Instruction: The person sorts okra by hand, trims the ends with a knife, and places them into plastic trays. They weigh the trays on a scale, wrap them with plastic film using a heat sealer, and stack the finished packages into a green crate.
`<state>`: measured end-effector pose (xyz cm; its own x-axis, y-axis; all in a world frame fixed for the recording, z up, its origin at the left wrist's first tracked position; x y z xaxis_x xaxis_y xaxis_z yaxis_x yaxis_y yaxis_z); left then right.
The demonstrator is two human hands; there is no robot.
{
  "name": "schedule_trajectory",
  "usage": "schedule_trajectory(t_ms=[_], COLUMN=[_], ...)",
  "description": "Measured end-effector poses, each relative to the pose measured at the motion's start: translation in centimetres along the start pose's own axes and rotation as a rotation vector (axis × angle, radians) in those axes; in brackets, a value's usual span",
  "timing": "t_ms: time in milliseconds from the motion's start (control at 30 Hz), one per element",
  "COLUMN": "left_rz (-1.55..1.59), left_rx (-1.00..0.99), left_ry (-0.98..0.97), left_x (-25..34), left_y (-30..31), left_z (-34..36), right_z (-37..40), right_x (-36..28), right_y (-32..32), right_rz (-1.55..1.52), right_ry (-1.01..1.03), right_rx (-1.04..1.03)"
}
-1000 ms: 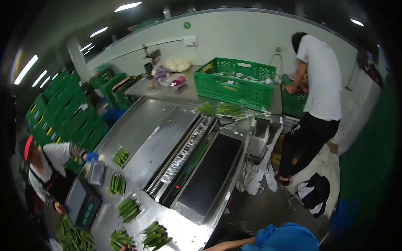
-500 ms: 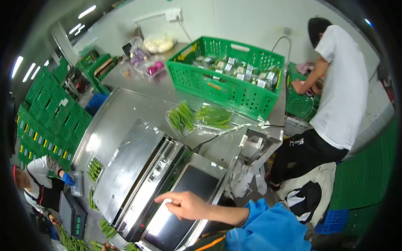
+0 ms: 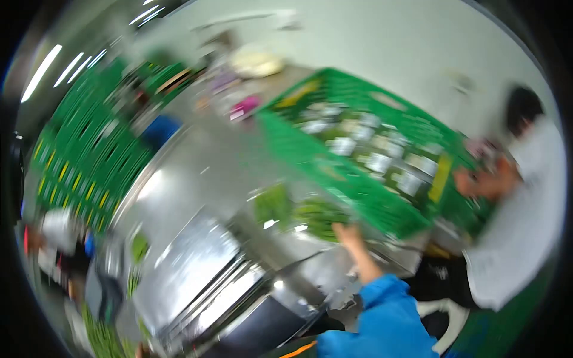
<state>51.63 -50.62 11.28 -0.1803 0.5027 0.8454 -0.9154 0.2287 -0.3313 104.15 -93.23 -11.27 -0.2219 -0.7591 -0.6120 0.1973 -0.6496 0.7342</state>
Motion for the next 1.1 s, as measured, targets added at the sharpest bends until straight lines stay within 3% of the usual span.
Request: schedule_trajectory(t_ms=[33, 67, 100, 133, 167, 200, 267, 333, 400, 500, 533, 633, 700, 800, 833, 867, 933, 967, 1100], left_rz=[-0.047, 0.025, 0.113, 0.106, 0.154, 0.144, 0.229, 0.329, 0.245, 0.379, 0.401, 0.472, 0.534, 0.534, 0.514, 0.519, 0.359, 0.284, -0.027], left_rx=[-0.055, 0.164, 0.071, 0.409, 0.407, 0.455, 0.412, 0.482, 0.579, 0.645, 0.695, 0.751, 0.671, 0.604, 0.578, 0.58, 0.497, 0.496, 0.599], left_ry=[-0.027, -0.005, 0.0, -0.065, -0.077, -0.073, -0.093, -0.115, -0.269, -0.204, -0.192, -0.145, -0.074, -0.039, -0.002, 0.01, -0.087, -0.099, -0.135], left_x=[-0.1, -0.5, -1.0, -0.4, -0.2, -0.1, -0.7, -1.6, -2.2, -5.6, -6.8, -9.1, -10.8, -8.8, -7.8, -6.7, -3.6, -2.4, 0.5], left_y=[-5.4, -0.2, 4.7, 2.7, 3.3, 4.3, 6.4, 9.7, 14.1, 20.6, 22.2, 25.2, 27.9, 28.7, 29.1, 29.7, 30.5, 31.3, 35.8], left_z=[0.7, 0.0, -0.8, 0.0, -0.1, -0.2, -0.1, 1.9, 1.5, 2.4, 2.8, 2.8, 1.8, -0.2, -0.8, -1.2, -2.5, -3.1, -5.5], right_z=[-0.1, -0.5, -1.4, -0.8, -1.5, -2.3, -0.2, -0.8, -0.4, 1.7, -0.4, 6.0, 9.6, 5.8, 1.4, 3.5, 9.9, 7.8, 7.9], right_x=[0.5, 1.0, 2.0, 1.4, 1.9, 3.0, -0.1, -1.0, -2.0, -5.9, -4.5, -10.4, -14.1, -11.5, -8.6, -9.8, -12.3, -10.4, -9.3], right_y=[0.1, -0.9, -2.0, -1.2, -2.3, -2.3, -1.4, -2.7, 0.6, 3.9, 5.1, 7.5, 7.7, 7.6, 8.5, 8.0, 5.4, 6.0, 5.5], right_rz=[-0.157, -0.543, -0.737, -0.738, -1.066, -1.057, -1.078, -1.019, -0.83, -0.924, -0.927, -0.869, -1.012, -1.084, -0.982, -0.968, -1.18, -1.092, -1.162], right_ry=[-0.072, -0.009, -0.065, -0.154, -0.085, -0.172, -0.113, -0.11, -0.053, 0.204, 0.226, 0.256, 0.367, 0.342, 0.589, 0.592, 0.224, 0.267, 0.155], right_rx=[-0.075, -0.129, -0.18, -0.199, -0.322, -0.382, -0.528, -0.377, -0.199, 0.045, 0.037, -0.006, 0.104, 0.13, 0.015, 0.017, 0.141, 0.015, 0.083])
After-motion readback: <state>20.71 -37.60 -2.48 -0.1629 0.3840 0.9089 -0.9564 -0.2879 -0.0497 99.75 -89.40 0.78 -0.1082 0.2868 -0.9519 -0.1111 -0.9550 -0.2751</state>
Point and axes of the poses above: each hand's wrist, its own z-axis away from the middle knuckle, its own y-axis out of the back of the hand, x = y × z, the point moved 6 cm from there along -z, towards the middle knuckle, and after that the axes turned 6 degrees about y, right-handed, at the moved point
